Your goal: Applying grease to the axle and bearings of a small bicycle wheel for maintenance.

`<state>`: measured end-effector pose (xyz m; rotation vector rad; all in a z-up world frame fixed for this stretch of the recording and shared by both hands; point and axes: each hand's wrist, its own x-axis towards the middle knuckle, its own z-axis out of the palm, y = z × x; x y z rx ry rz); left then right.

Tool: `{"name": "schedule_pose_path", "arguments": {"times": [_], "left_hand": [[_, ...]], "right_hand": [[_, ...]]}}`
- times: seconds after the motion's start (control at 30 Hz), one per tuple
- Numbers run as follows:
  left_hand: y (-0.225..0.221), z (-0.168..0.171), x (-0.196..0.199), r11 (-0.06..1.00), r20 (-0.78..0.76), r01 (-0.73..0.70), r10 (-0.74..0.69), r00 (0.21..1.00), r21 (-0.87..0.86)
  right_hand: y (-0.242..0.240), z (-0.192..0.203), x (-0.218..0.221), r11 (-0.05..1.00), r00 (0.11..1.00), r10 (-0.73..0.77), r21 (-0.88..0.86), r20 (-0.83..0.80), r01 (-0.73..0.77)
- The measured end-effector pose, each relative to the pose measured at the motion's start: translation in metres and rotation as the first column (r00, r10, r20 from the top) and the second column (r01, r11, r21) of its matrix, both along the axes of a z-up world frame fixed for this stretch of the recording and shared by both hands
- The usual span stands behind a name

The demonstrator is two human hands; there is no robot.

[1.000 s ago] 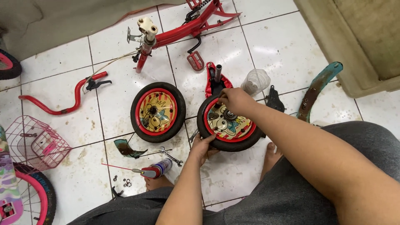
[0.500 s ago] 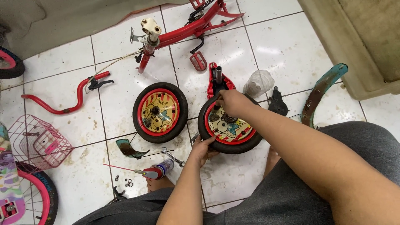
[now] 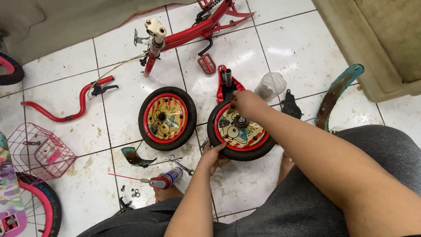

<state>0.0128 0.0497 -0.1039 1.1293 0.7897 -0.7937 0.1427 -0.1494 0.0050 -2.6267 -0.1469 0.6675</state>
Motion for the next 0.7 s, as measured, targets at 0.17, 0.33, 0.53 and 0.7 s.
{"name": "schedule_pose_path", "arguments": {"times": [0.17, 0.33, 0.53, 0.7], "left_hand": [[-0.004, 0.007, 0.001, 1.000, -0.003, -0.011, 0.011, 1.000, -0.001], [-0.004, 0.002, 0.001, 1.000, -0.013, -0.014, 0.014, 1.000, 0.008], [-0.005, 0.008, 0.000, 0.999, -0.011, -0.043, 0.042, 0.999, -0.030], [-0.003, 0.001, 0.000, 0.999, -0.008, -0.042, 0.041, 0.999, -0.027]], "right_hand": [[-0.012, 0.002, -0.001, 0.997, 0.999, -0.047, -0.059, 0.025, 0.049], [-0.013, 0.003, -0.005, 0.996, 0.998, -0.055, 0.068, -0.036, 0.057], [-0.040, 0.001, -0.006, 0.974, 0.997, -0.066, -0.215, 0.044, 0.074], [-0.046, -0.021, -0.005, 0.962, 0.999, -0.035, -0.273, -0.026, 0.027]]}}
